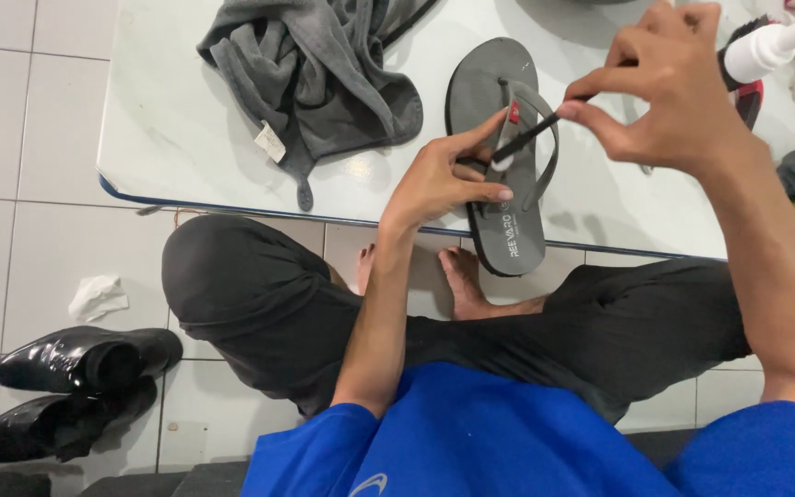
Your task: The person applies a white cleaning liquid to a gray flip-flop, scrubs the strap and sole with a brush, and wipes it with a gray cloth. The person repeats this process on the second flip-flop, scrubbing and wiping both items.
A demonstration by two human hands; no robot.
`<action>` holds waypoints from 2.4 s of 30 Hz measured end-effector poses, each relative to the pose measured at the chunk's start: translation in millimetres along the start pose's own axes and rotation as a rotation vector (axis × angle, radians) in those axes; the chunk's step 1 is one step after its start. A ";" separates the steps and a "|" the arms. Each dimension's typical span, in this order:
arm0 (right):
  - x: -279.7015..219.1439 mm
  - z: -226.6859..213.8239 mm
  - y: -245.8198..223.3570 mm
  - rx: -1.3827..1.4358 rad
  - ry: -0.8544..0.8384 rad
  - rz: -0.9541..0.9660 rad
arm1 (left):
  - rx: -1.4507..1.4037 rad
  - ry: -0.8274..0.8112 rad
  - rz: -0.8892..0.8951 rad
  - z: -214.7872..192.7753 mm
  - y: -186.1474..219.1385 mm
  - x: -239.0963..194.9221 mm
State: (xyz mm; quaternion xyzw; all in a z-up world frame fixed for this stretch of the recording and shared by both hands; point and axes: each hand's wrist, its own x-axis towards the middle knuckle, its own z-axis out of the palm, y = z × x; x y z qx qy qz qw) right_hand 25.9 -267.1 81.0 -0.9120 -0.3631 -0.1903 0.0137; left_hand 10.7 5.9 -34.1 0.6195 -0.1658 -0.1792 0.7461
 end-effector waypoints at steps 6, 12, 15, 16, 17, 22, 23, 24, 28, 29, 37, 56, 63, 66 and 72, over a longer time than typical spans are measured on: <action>1.1 -16.5 -14.1 -0.028 0.045 -0.001 | -0.006 -0.028 0.007 1.0 -4.3 3.1; -3.1 -10.2 -9.1 -0.039 0.040 -0.006 | 0.008 -0.051 0.015 0.9 2.2 -0.6; 3.2 -2.9 -13.0 0.004 0.035 -0.041 | 0.031 -0.044 0.028 -1.3 -2.8 2.0; 4.6 1.2 -17.1 0.034 0.013 -0.079 | 0.037 -0.049 0.029 -1.6 -5.1 1.8; 0.7 1.9 -7.0 0.033 0.015 -0.074 | 0.040 -0.054 0.029 -1.7 -4.8 1.5; 4.5 3.8 -11.5 0.101 0.014 -0.036 | 0.067 -0.046 0.026 -1.9 -8.8 3.2; 2.0 7.5 -3.1 0.105 0.016 -0.035 | 0.070 -0.045 0.022 -2.2 -10.8 3.5; -0.4 11.1 5.2 0.113 0.008 -0.043 | 0.057 -0.049 0.038 -2.6 -12.7 3.8; -7.0 8.5 20.3 0.103 0.046 0.019 | -0.039 -0.098 0.033 -2.6 -5.1 2.8; -3.6 10.2 12.6 0.105 0.046 0.017 | -0.039 -0.095 0.032 -2.2 -5.9 4.1; 0.5 16.9 -6.5 0.189 -0.048 0.014 | 0.071 -0.076 0.022 -4.1 -4.4 1.6; -9.2 19.4 9.0 0.100 0.031 -0.023 | 0.029 -0.117 0.070 -4.9 -8.3 3.9; -17.0 27.0 15.5 0.090 0.079 -0.013 | 0.025 -0.138 0.073 -5.6 -11.7 2.8; -6.5 23.8 6.8 0.059 0.057 -0.030 | 0.053 -0.137 0.084 -5.9 -4.2 10.2; -8.7 21.2 11.3 0.090 0.068 0.021 | 0.023 -0.142 0.051 -5.8 2.4 6.0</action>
